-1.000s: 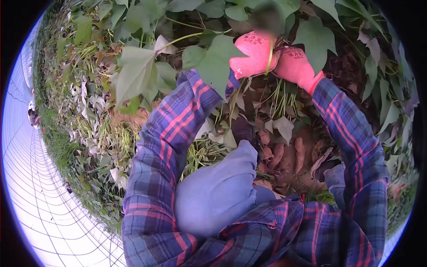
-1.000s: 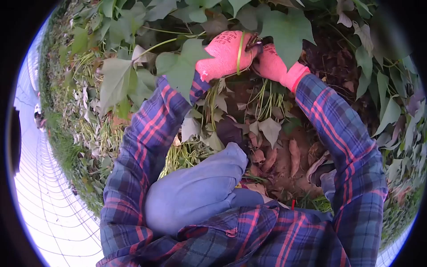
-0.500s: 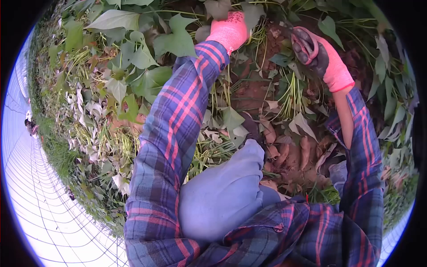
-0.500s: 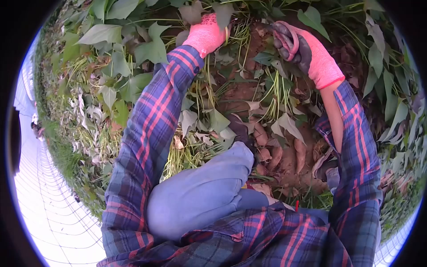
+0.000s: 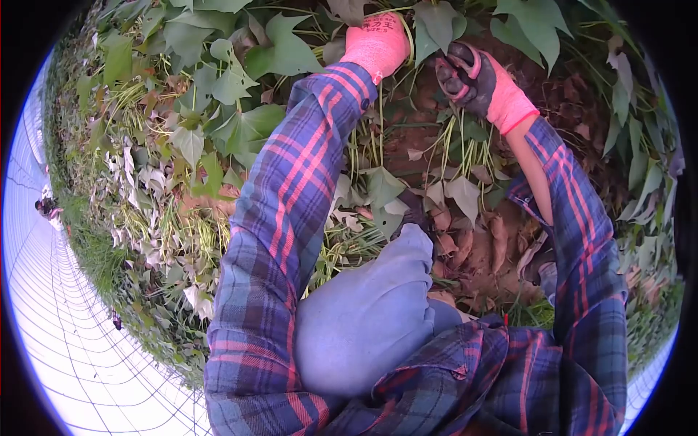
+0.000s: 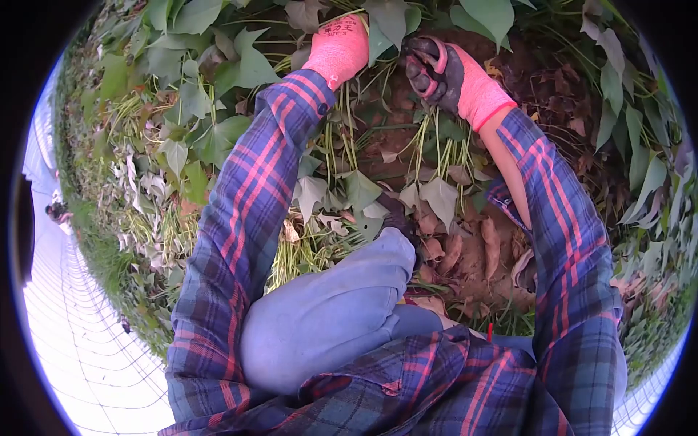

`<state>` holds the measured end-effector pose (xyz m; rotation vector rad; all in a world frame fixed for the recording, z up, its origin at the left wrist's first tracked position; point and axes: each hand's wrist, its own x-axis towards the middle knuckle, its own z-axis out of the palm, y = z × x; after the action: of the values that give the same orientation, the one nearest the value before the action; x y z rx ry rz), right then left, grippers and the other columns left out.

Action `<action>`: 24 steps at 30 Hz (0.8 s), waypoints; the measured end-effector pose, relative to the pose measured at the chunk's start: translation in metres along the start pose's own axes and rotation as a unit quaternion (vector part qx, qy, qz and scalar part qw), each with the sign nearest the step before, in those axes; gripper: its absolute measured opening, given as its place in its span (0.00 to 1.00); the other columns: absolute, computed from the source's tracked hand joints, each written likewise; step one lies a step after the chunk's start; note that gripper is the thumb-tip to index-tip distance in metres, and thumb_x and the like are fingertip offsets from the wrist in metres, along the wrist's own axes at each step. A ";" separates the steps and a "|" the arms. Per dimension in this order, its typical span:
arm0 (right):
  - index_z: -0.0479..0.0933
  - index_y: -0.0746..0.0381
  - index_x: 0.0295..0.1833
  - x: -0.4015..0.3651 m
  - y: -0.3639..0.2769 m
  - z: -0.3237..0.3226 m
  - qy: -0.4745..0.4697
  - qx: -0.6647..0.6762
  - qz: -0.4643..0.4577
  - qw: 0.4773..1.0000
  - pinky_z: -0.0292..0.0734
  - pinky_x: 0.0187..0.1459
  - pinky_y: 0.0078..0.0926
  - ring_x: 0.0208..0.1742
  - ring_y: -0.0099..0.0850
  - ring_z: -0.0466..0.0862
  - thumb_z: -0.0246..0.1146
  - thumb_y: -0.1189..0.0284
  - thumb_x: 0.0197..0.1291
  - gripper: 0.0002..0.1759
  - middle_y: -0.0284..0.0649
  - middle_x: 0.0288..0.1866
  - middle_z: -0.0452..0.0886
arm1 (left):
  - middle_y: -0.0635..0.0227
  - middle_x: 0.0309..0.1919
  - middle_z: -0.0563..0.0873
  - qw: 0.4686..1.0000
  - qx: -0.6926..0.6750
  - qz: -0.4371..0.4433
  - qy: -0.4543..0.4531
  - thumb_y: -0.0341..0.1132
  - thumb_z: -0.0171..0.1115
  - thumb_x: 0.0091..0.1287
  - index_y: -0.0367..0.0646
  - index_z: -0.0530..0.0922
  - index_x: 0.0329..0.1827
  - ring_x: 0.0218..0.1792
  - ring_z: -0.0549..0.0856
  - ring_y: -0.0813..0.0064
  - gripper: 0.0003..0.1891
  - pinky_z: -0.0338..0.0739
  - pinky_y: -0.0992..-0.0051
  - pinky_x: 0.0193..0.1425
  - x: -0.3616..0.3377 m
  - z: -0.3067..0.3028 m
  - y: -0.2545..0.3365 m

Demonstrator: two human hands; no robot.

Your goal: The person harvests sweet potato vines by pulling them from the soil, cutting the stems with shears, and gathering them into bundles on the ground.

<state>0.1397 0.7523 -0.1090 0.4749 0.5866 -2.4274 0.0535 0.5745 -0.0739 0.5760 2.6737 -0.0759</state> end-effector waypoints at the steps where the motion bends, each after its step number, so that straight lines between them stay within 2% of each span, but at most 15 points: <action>1: 0.72 0.65 0.42 0.003 0.001 -0.002 0.020 -0.009 -0.004 1.000 0.70 0.22 0.14 0.33 0.28 0.78 0.55 0.70 0.65 0.08 0.39 0.36 0.75 | 0.58 0.46 0.83 1.000 0.000 -0.007 -0.002 0.40 0.66 0.55 0.43 0.78 0.47 0.49 0.83 0.59 0.18 0.79 0.64 0.48 -0.001 -0.001 0.001; 4: 0.72 0.63 0.41 0.016 0.001 -0.007 0.060 -0.072 0.005 0.996 0.71 0.22 0.15 0.33 0.26 0.78 0.55 0.72 0.64 0.06 0.37 0.32 0.74 | 0.60 0.53 0.81 0.995 0.078 0.058 0.007 0.35 0.51 0.64 0.45 0.75 0.58 0.56 0.80 0.60 0.19 0.75 0.68 0.52 -0.012 0.000 -0.003; 6: 0.72 0.63 0.41 0.012 0.000 -0.006 0.064 -0.111 0.021 0.991 0.71 0.26 0.15 0.32 0.23 0.76 0.55 0.72 0.64 0.06 0.34 0.30 0.73 | 0.61 0.52 0.82 0.998 0.038 0.039 -0.004 0.34 0.51 0.64 0.45 0.74 0.58 0.54 0.81 0.61 0.19 0.76 0.68 0.51 -0.010 -0.005 0.000; 7: 0.72 0.63 0.42 0.006 0.003 -0.003 0.064 -0.402 -0.080 0.910 0.71 0.29 0.15 0.32 0.22 0.75 0.55 0.71 0.64 0.06 0.33 0.31 0.73 | 0.61 0.51 0.82 1.000 -0.002 0.019 -0.017 0.33 0.51 0.63 0.44 0.74 0.58 0.52 0.82 0.61 0.19 0.76 0.67 0.50 -0.009 -0.007 0.001; 8: 0.72 0.63 0.42 0.001 0.006 -0.001 0.059 -0.652 -0.172 0.736 0.70 0.32 0.14 0.31 0.21 0.74 0.55 0.71 0.64 0.06 0.32 0.31 0.73 | 0.61 0.51 0.82 1.000 -0.002 0.019 -0.015 0.33 0.51 0.63 0.44 0.74 0.58 0.52 0.82 0.61 0.19 0.76 0.67 0.50 -0.009 -0.003 0.000; 9: 0.72 0.63 0.44 -0.004 0.005 0.001 0.107 -0.482 -0.064 0.867 0.69 0.36 0.13 0.31 0.20 0.73 0.55 0.70 0.65 0.08 0.30 0.34 0.74 | 0.59 0.49 0.83 0.999 -0.015 0.019 0.027 0.33 0.51 0.64 0.44 0.74 0.57 0.49 0.83 0.61 0.18 0.77 0.66 0.48 -0.010 0.007 -0.003; 12: 0.73 0.63 0.43 -0.043 0.004 0.012 0.115 -0.368 -0.070 0.920 0.71 0.34 0.13 0.33 0.20 0.75 0.55 0.69 0.65 0.08 0.30 0.34 0.75 | 0.54 0.40 0.84 0.992 -0.036 0.038 0.111 0.37 0.53 0.64 0.43 0.75 0.53 0.42 0.85 0.58 0.16 0.78 0.62 0.44 -0.036 -0.004 -0.004; 13: 0.73 0.62 0.44 -0.054 0.004 0.020 0.143 -0.164 -0.077 0.973 0.71 0.29 0.15 0.31 0.21 0.76 0.54 0.68 0.66 0.09 0.32 0.33 0.76 | 0.54 0.37 0.84 0.992 -0.062 0.019 0.104 0.40 0.55 0.63 0.42 0.74 0.53 0.41 0.84 0.57 0.18 0.78 0.63 0.44 -0.049 -0.013 -0.002; 16: 0.74 0.62 0.43 -0.072 -0.018 -0.022 0.196 -0.150 -0.050 0.968 0.70 0.25 0.16 0.26 0.23 0.76 0.54 0.66 0.67 0.10 0.35 0.31 0.77 | 0.55 0.34 0.83 0.963 -0.146 0.015 0.228 0.46 0.63 0.59 0.40 0.77 0.51 0.37 0.84 0.57 0.22 0.78 0.65 0.41 -0.088 -0.010 -0.011; 17: 0.73 0.61 0.43 -0.073 -0.022 0.001 0.289 -0.232 -0.063 0.927 0.68 0.23 0.18 0.21 0.24 0.73 0.54 0.64 0.67 0.12 0.36 0.28 0.76 | 0.56 0.34 0.83 0.934 -0.252 0.026 0.251 0.43 0.64 0.59 0.40 0.78 0.49 0.35 0.83 0.59 0.19 0.77 0.67 0.39 -0.107 -0.021 -0.012; 20: 0.76 0.60 0.39 -0.053 -0.031 0.006 0.320 -0.289 -0.153 0.889 0.67 0.21 0.21 0.20 0.23 0.74 0.56 0.55 0.65 0.18 0.35 0.27 0.78 | 0.62 0.34 0.81 0.848 -0.425 0.043 0.314 0.34 0.64 0.61 0.37 0.82 0.42 0.31 0.81 0.69 0.10 0.75 0.75 0.36 -0.145 -0.053 -0.022; 21: 0.75 0.60 0.36 -0.045 -0.037 0.001 0.229 -0.515 -0.249 0.787 0.68 0.24 0.22 0.20 0.26 0.74 0.54 0.59 0.64 0.15 0.35 0.22 0.76 | 0.63 0.36 0.81 0.825 -0.466 -0.001 0.319 0.34 0.63 0.62 0.37 0.81 0.42 0.33 0.81 0.72 0.10 0.74 0.76 0.37 -0.156 -0.064 -0.027; 22: 0.75 0.60 0.32 -0.040 -0.041 -0.003 0.124 -0.703 -0.323 0.621 0.70 0.26 0.23 0.20 0.28 0.75 0.52 0.63 0.64 0.13 0.35 0.17 0.74 | 0.64 0.38 0.81 0.799 -0.506 -0.043 0.321 0.33 0.61 0.63 0.37 0.81 0.42 0.35 0.81 0.74 0.09 0.74 0.77 0.39 -0.166 -0.072 -0.034; 23: 0.73 0.60 0.30 -0.033 -0.029 0.029 0.232 -0.690 -0.289 0.622 0.69 0.29 0.24 0.22 0.33 0.75 0.50 0.67 0.62 0.12 0.37 0.16 0.72 | 0.65 0.40 0.80 0.822 -0.424 -0.022 0.379 0.33 0.61 0.64 0.37 0.81 0.42 0.37 0.80 0.75 0.09 0.73 0.77 0.40 -0.173 -0.079 -0.050; 24: 0.72 0.61 0.29 -0.025 -0.022 0.037 0.128 -0.735 -0.348 0.568 0.70 0.32 0.29 0.26 0.38 0.76 0.49 0.64 0.63 0.15 0.41 0.18 0.73 | 0.66 0.42 0.80 0.835 -0.339 -0.002 0.434 0.33 0.61 0.64 0.36 0.81 0.42 0.39 0.80 0.76 0.09 0.73 0.77 0.42 -0.180 -0.083 -0.062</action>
<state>0.1383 0.7608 -0.0601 -0.2435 2.9000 -1.4132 0.1472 0.4605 0.0721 0.4033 3.1863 1.3884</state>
